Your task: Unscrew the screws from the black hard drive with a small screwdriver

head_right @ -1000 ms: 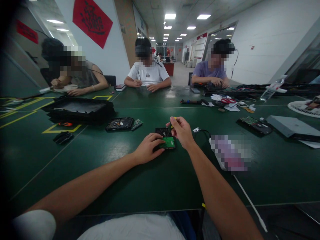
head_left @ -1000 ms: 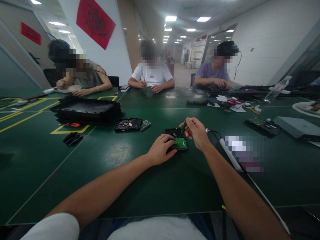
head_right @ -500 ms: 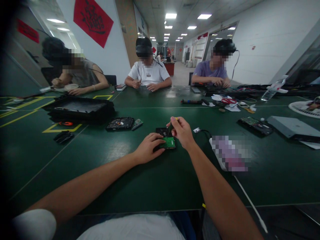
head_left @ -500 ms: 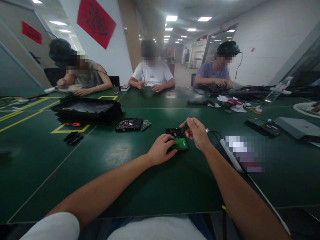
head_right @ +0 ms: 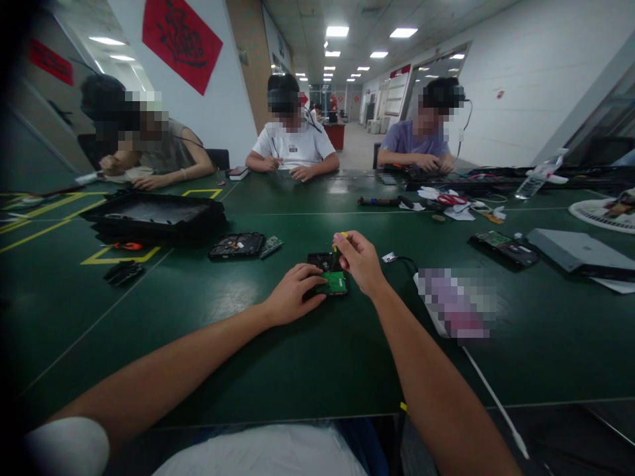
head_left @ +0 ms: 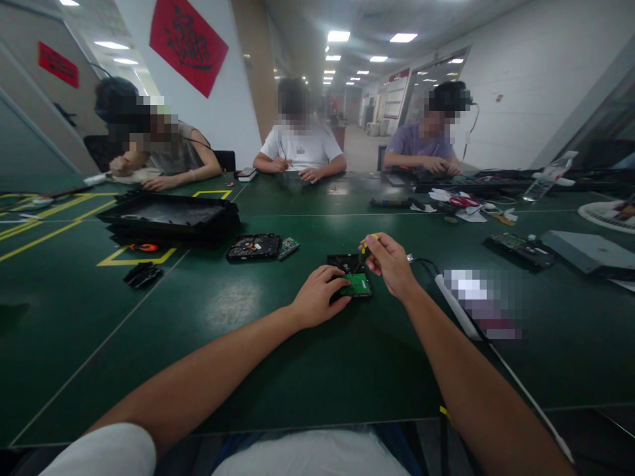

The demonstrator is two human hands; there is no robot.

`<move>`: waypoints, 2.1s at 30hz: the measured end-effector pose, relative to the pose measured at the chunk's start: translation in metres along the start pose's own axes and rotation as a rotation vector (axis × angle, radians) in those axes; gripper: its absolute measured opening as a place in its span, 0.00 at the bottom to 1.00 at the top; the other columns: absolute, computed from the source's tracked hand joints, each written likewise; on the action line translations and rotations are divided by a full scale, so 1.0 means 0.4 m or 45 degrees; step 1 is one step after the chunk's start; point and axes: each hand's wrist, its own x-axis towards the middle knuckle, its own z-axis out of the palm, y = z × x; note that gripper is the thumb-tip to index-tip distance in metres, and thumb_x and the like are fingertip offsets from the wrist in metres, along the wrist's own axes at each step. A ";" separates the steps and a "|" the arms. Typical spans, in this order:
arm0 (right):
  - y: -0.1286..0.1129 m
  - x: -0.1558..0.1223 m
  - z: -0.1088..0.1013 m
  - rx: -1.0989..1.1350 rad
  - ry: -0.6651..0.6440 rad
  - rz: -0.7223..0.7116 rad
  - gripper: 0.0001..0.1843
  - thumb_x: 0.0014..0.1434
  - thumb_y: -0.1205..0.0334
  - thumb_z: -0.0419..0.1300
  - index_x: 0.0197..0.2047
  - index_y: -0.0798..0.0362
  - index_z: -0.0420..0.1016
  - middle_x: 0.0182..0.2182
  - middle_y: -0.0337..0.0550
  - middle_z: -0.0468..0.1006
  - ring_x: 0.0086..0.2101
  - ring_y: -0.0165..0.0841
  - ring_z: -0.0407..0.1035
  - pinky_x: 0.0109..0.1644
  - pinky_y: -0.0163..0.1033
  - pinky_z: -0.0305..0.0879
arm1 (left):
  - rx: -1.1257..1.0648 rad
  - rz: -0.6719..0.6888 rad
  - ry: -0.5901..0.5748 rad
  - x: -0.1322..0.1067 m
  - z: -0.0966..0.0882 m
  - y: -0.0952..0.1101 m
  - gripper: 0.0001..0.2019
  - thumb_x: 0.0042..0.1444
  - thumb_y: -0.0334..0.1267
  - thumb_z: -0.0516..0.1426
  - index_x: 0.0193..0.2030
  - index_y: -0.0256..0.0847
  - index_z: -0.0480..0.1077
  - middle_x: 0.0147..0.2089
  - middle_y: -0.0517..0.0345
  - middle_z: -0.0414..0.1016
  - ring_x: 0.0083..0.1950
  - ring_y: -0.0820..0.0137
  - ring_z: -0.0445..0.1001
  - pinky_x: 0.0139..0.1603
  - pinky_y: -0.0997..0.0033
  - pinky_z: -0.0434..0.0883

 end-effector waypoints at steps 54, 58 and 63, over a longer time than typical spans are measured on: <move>0.005 0.002 -0.001 0.007 -0.036 0.050 0.24 0.62 0.36 0.63 0.41 0.51 0.80 0.19 0.33 0.68 0.18 0.24 0.61 0.18 0.29 0.49 | 0.031 -0.001 -0.007 -0.003 0.005 -0.006 0.17 0.65 0.46 0.61 0.58 0.43 0.75 0.59 0.45 0.73 0.63 0.52 0.69 0.64 0.44 0.71; 0.008 0.002 -0.003 0.021 -0.030 0.049 0.24 0.60 0.35 0.66 0.38 0.50 0.78 0.25 0.37 0.76 0.19 0.24 0.65 0.19 0.30 0.55 | 0.024 0.009 0.005 -0.002 0.006 -0.006 0.17 0.65 0.46 0.61 0.57 0.44 0.75 0.59 0.45 0.73 0.62 0.52 0.70 0.64 0.44 0.71; 0.005 0.002 -0.001 0.115 -0.045 0.090 0.27 0.62 0.32 0.60 0.41 0.51 0.77 0.34 0.42 0.82 0.20 0.25 0.67 0.20 0.32 0.58 | 0.018 0.005 0.003 -0.002 0.006 -0.005 0.17 0.64 0.45 0.62 0.58 0.45 0.75 0.59 0.45 0.73 0.62 0.52 0.70 0.64 0.44 0.71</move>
